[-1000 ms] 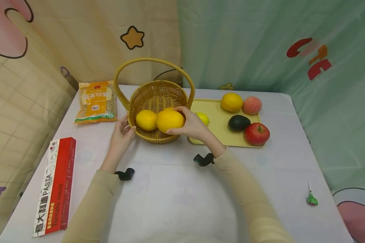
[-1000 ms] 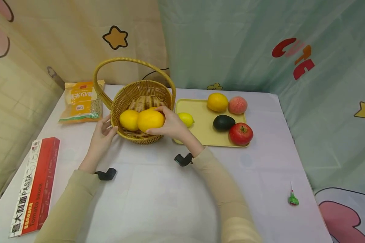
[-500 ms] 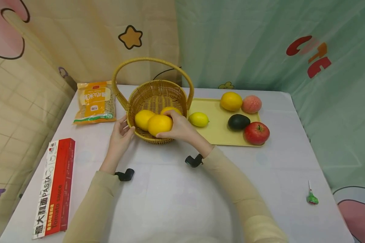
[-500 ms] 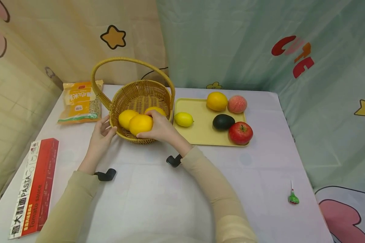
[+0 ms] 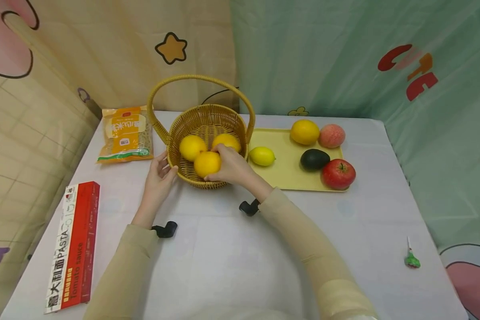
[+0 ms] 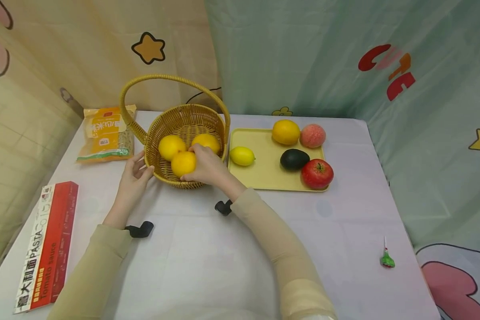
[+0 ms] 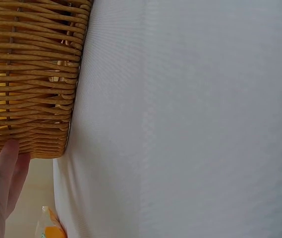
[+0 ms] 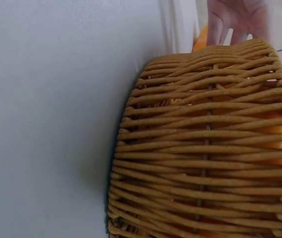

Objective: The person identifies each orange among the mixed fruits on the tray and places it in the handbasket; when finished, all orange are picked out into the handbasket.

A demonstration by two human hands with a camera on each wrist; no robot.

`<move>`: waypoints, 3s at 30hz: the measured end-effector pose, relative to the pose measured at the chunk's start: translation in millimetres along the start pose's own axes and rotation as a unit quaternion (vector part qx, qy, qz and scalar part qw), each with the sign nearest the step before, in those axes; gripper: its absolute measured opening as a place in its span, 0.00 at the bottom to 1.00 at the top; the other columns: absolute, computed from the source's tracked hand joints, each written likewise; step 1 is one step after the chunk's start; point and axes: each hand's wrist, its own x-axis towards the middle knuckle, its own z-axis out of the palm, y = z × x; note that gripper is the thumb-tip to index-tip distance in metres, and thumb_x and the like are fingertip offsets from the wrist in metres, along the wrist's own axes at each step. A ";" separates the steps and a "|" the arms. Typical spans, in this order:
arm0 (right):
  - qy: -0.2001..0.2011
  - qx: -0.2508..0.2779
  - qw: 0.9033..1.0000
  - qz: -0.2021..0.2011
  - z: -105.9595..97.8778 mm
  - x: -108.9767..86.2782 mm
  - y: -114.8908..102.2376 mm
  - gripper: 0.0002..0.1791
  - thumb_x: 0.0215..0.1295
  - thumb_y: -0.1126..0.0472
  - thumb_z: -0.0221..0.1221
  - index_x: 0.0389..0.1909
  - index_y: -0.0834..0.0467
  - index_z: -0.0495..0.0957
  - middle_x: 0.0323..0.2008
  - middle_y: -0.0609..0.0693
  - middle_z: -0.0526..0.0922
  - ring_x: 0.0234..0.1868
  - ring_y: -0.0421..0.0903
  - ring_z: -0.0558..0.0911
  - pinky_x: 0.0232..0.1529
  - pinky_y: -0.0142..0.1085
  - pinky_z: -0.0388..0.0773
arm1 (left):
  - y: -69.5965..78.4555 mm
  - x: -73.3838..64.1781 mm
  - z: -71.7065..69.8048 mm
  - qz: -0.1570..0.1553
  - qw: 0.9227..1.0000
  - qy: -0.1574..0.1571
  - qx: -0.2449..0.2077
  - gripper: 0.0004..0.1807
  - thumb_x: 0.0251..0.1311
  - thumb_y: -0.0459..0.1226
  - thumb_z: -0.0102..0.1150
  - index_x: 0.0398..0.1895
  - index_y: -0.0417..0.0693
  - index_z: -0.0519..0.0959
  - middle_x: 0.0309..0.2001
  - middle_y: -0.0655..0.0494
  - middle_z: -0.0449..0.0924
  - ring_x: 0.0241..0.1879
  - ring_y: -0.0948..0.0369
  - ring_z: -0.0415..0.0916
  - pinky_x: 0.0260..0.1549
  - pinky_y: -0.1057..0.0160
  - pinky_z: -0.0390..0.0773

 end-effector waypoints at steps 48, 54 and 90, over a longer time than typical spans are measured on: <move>0.184 0.243 0.949 0.082 -121.0 -66.7 106.7 0.24 0.64 0.53 0.65 0.58 0.59 0.77 0.57 0.56 0.81 0.58 0.49 0.79 0.63 0.39 0.77 | 1.9 -1.6 -0.8 -0.017 1.000 -0.005 0.002 0.36 0.73 0.43 0.49 0.78 0.55 0.47 0.76 0.45 0.54 0.73 0.47 0.58 0.69 0.47 0.67; 0.216 0.218 0.942 0.135 -138.5 -66.5 134.4 0.27 0.65 0.50 0.64 0.61 0.58 0.75 0.61 0.57 0.78 0.63 0.50 0.75 0.70 0.41 0.70 | 1.3 -1.3 -1.1 -0.014 1.000 -0.003 0.008 0.35 0.73 0.43 0.50 0.78 0.53 0.48 0.76 0.44 0.55 0.73 0.47 0.59 0.69 0.48 0.67; 0.116 0.091 0.952 0.270 -134.3 -31.6 175.7 0.46 0.64 0.54 0.64 0.76 0.60 0.49 0.74 0.63 0.57 0.68 0.61 0.61 0.77 0.53 0.55 | -2.9 -3.4 -2.3 -0.008 1.000 -0.003 0.000 0.35 0.73 0.42 0.50 0.78 0.53 0.48 0.76 0.45 0.55 0.73 0.48 0.59 0.70 0.48 0.67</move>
